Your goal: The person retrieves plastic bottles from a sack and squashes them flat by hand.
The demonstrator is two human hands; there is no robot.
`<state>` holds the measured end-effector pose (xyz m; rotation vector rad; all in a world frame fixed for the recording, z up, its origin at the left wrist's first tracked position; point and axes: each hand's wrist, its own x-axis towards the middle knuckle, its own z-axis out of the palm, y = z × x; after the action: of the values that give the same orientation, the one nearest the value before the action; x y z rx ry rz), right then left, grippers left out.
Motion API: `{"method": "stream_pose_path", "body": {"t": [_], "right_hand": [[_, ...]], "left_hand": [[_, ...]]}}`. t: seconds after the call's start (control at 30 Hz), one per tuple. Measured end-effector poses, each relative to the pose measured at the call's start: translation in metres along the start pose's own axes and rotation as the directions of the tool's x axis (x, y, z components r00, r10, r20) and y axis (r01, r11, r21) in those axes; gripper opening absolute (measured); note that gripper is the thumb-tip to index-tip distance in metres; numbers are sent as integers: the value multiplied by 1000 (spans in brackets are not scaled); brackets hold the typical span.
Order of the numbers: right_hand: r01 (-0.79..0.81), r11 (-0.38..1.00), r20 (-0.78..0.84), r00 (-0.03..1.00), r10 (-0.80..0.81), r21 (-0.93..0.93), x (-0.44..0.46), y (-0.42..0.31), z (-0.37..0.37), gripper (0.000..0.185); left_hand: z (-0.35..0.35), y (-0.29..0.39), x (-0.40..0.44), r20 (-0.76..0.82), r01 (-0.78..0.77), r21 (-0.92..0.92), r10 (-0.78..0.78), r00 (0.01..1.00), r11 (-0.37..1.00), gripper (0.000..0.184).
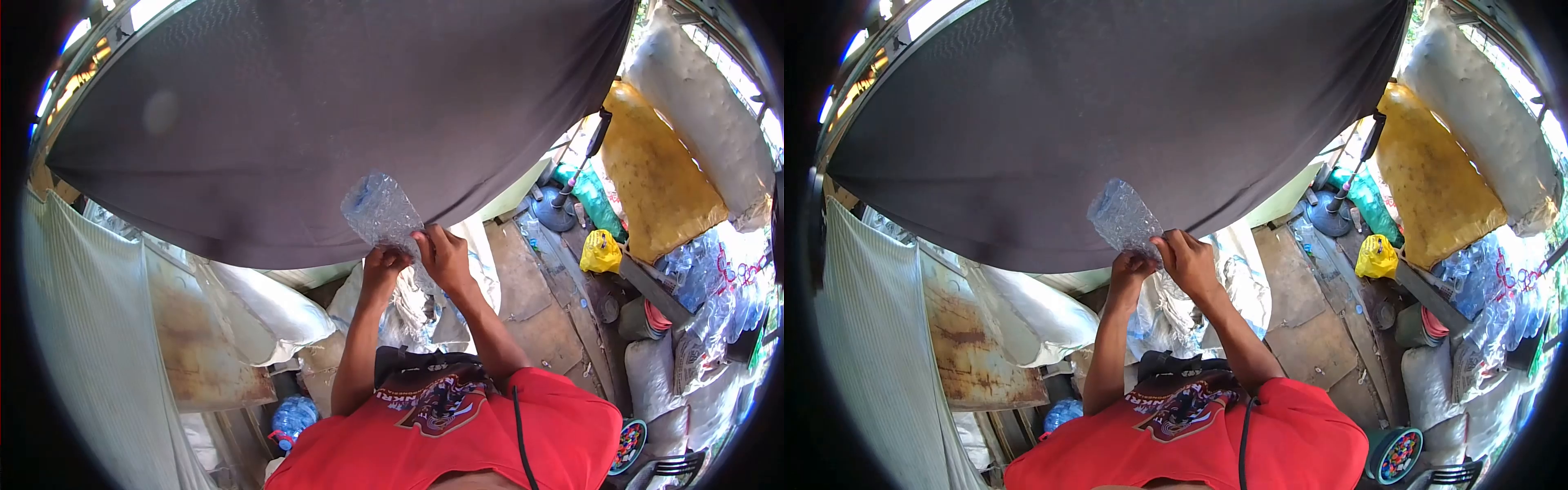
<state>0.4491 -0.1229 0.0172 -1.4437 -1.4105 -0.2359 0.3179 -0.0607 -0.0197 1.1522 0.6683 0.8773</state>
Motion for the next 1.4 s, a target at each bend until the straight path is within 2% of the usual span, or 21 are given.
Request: {"method": "stream_pose_path", "body": {"t": [0.17, 0.23, 0.33, 0.4, 0.43, 0.47, 0.5, 0.6, 0.67, 0.7, 0.73, 0.8, 0.87, 0.9, 1.0, 1.03, 1.13, 1.17, 1.27, 1.3, 1.4], "right_hand": [[-18, 1000, 9, 1000, 18, 12, -14, 17, 14, 23], [-146, 987, 10, 989, 146, 63, -17, 17, 11, 22], [-332, 923, -64, 935, 349, 195, -17, 19, 9, 19], [-491, 820, -100, 837, 538, 295, -17, 18, 4, 18], [-498, 841, -163, 830, 533, 213, -17, 22, 4, 18], [-497, 829, -161, 824, 544, 257, -18, 22, 5, 18], [-494, 816, -161, 817, 554, 301, -18, 22, 7, 18], [-441, 831, -132, 852, 507, 340, -27, 26, 14, 22], [-373, 874, -135, 893, 429, 311, -32, 19, 20, 26], [-469, 813, 17, 869, 494, 345, -34, 13, 16, 36], [-425, 771, 49, 887, 458, 474, -33, 7, 19, 40], [-478, 587, 196, 856, 479, 654, -42, 7, 34, 44], [-647, 406, 453, 752, 478, 646, -47, 10, 32, 43], [-725, 313, 572, 681, 456, 614, -47, 9, 30, 43], [-745, 468, 580, 665, 471, 475, -45, 11, 29, 43], [-756, 428, 574, 655, 492, 496, -45, 7, 26, 41], [-756, 421, 625, 653, 429, 501, -40, -6, 18, 41], [-795, 389, 690, 601, 403, 466, -41, -8, 17, 34], [-959, 47, 954, 283, 100, 280, -39, -6, 9, 29], [-958, 58, 947, 285, 146, 280, -42, -6, 9, 25], [-872, 337, 884, 430, 183, 354, -48, -2, 19, 28]], "left_hand": [[-12, -27, 16, -17, 45, 40, -45, 999, 998, 17], [-10, -26, 19, 4, 92, -12, -92, 996, 996, 20], [12, -14, 7, -9, 6, -105, -7, 1000, 994, 27], [18, -18, -5, 39, -24, 8, 24, 999, 1000, 32], [22, -19, -10, 40, -26, 97, 22, 999, 995, 34], [25, -22, -16, 40, -26, 185, 19, 999, 982, 37], [23, -33, -18, 3, 61, 245, -64, 998, 968, 45], [20, -47, -15, -79, -133, 199, 151, 985, 971, 42], [15, -43, -14, -150, -133, 159, 157, 976, 978, 35], [14, -38, -13, -204, -124, 164, 157, 966, 979, 34], [13, -32, -12, -260, -116, 170, 158, 953, 979, 33], [13, -27, -7, -338, -200, 23, 196, 920, 979, 33], [10, -24, -3, -415, -220, -96, 161, 895, 971, 32], [8, -24, -1, -432, -225, -74, 172, 885, 971, 44], [-2, -11, 2, -321, -214, -399, 83, 943, 892, 66], [0, -6, 4, -331, -221, -428, 75, 941, 876, 85], [13, 16, 6, -577, -237, -336, 0, 817, 912, 85], [9, 21, 8, -539, -153, -316, -44, 841, 936, 84], [-6, 16, 21, -475, -85, -201, -21, 880, 976, 86], [-7, 14, 28, -459, -111, -174, 20, 888, 978, 86], [-15, 17, 33, -404, 46, -81, -75, 912, 996, 72]]}}
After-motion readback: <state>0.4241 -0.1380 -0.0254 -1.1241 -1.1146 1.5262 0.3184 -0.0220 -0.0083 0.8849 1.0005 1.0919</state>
